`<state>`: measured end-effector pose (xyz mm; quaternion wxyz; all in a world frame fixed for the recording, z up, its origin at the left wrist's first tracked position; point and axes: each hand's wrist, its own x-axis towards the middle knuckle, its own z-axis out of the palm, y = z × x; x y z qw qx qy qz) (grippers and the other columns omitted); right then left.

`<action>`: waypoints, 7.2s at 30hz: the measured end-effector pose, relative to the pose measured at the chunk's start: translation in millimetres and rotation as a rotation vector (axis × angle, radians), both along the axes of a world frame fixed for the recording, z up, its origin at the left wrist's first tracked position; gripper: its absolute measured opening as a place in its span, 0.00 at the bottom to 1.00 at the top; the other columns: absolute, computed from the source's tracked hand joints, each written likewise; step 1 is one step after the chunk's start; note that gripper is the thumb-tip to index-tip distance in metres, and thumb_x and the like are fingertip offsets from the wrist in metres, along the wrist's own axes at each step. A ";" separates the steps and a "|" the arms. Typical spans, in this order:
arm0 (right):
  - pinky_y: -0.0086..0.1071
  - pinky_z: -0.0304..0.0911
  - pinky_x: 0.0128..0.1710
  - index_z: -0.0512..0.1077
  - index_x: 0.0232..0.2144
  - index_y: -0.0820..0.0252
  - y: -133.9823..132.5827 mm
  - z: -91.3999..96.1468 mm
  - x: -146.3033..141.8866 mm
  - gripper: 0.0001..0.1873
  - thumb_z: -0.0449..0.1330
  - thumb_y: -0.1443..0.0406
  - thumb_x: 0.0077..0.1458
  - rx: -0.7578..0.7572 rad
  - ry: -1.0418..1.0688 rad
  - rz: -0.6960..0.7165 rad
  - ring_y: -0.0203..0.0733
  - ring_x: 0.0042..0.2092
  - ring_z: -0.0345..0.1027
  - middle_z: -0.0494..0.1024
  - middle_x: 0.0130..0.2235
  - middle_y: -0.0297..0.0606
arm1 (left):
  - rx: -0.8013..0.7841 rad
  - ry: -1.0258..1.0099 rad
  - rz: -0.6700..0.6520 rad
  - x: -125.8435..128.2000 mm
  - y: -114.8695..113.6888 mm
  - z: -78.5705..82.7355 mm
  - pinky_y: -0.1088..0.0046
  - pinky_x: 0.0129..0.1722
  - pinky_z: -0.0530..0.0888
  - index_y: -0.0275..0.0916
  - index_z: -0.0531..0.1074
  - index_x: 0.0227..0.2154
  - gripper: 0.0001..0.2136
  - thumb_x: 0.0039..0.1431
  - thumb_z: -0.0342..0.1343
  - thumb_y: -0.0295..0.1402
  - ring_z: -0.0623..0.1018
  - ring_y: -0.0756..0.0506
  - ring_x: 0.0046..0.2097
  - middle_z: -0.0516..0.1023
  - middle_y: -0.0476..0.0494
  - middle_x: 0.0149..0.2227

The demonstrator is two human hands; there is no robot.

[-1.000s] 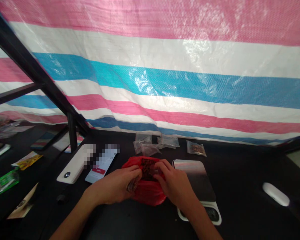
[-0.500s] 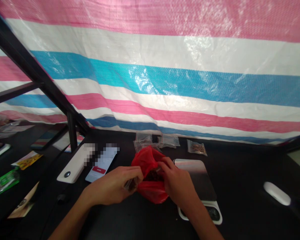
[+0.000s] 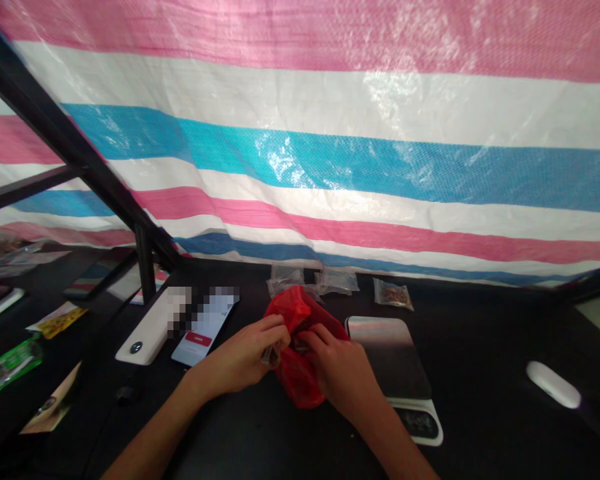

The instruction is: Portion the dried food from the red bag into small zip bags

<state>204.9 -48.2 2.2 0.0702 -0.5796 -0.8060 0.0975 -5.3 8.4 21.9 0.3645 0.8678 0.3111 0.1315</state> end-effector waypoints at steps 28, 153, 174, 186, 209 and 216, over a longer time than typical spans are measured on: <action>0.33 0.75 0.43 0.72 0.55 0.50 -2.5 0.9 2.7 0.19 0.62 0.66 0.62 0.483 0.711 0.084 0.44 0.46 0.75 0.75 0.47 0.42 | -0.541 -0.624 0.205 23.4 -14.1 -15.3 0.74 0.39 0.69 0.38 0.68 0.44 0.14 0.55 0.60 0.25 0.73 0.49 0.39 0.73 0.49 0.39; 0.51 0.67 0.55 0.78 0.44 0.52 11.1 14.2 96.9 0.17 0.66 0.51 0.55 0.322 0.749 -0.279 0.55 0.50 0.76 0.83 0.47 0.42 | 0.347 -0.118 0.493 31.2 -16.6 -28.8 0.58 0.49 0.74 0.41 0.72 0.46 0.12 0.62 0.53 0.26 0.79 0.39 0.47 0.80 0.41 0.48; 0.49 0.62 0.55 0.75 0.47 0.53 21.2 -2.4 6.3 0.15 0.61 0.72 0.58 0.097 0.296 0.102 0.51 0.53 0.70 0.79 0.51 0.39 | -0.048 -0.443 0.565 23.0 -5.6 -21.7 0.73 0.34 0.68 0.42 0.67 0.33 0.09 0.52 0.54 0.21 0.72 0.48 0.31 0.71 0.53 0.29; 0.40 0.67 0.57 0.73 0.55 0.59 21.7 -13.8 -9.3 0.24 0.56 0.77 0.58 -0.055 0.387 0.127 0.46 0.55 0.72 0.76 0.56 0.46 | -0.130 -0.880 0.923 45.6 -9.5 -55.5 0.74 0.36 0.70 0.41 0.65 0.34 0.03 0.60 0.54 0.32 0.72 0.48 0.33 0.69 0.52 0.31; 0.41 0.68 0.55 0.75 0.51 0.53 14.1 4.2 12.8 0.15 0.60 0.67 0.62 0.066 0.830 -0.015 0.45 0.52 0.72 0.77 0.50 0.41 | -0.007 -0.698 0.740 40.7 -10.2 -51.5 0.67 0.45 0.74 0.41 0.69 0.46 0.10 0.63 0.56 0.34 0.77 0.46 0.40 0.75 0.47 0.38; 0.42 0.71 0.53 0.72 0.58 0.45 10.2 -9.8 10.0 0.23 0.58 0.70 0.64 0.463 0.736 0.019 0.46 0.54 0.70 0.73 0.54 0.42 | 0.055 -0.450 0.462 38.7 -10.5 -59.3 0.56 0.57 0.71 0.42 0.69 0.55 0.18 0.63 0.59 0.38 0.76 0.39 0.55 0.77 0.39 0.54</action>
